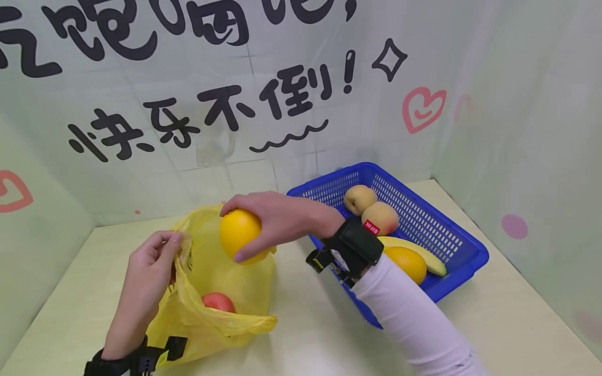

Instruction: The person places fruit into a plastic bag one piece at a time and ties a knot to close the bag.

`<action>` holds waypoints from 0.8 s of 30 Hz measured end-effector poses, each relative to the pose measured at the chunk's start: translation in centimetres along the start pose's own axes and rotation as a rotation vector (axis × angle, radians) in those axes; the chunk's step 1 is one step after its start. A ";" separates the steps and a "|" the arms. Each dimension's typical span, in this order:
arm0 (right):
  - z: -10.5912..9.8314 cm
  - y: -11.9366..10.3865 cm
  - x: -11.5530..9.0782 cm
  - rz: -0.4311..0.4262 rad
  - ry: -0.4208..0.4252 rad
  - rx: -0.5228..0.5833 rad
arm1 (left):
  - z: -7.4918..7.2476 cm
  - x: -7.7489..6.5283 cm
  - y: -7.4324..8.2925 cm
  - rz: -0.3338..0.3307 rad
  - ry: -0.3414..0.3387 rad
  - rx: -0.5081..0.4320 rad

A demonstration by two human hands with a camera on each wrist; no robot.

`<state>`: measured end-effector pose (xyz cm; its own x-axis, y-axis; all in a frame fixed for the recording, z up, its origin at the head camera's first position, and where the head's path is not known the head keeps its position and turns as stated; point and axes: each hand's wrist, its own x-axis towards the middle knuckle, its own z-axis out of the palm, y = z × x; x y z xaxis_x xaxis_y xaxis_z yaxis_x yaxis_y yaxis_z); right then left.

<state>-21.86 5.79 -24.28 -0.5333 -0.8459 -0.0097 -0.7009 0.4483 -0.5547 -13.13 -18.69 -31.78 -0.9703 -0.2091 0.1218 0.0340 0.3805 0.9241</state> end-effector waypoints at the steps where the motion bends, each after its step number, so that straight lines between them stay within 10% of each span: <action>1: 0.3 0.0 0.4 0.002 -0.012 -0.005 | 0.0 0.0 0.0 0.001 0.001 0.003; 24: 7.0 -1.1 6.7 0.036 -0.130 -0.266 | 0.4 0.0 0.0 0.011 -0.019 0.040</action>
<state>-21.33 -2.39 -29.54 -0.5070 -0.8503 -0.1411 -0.7913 0.5241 -0.3149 -13.19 -18.34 -31.88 -0.9743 -0.1877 0.1243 0.0350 0.4189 0.9074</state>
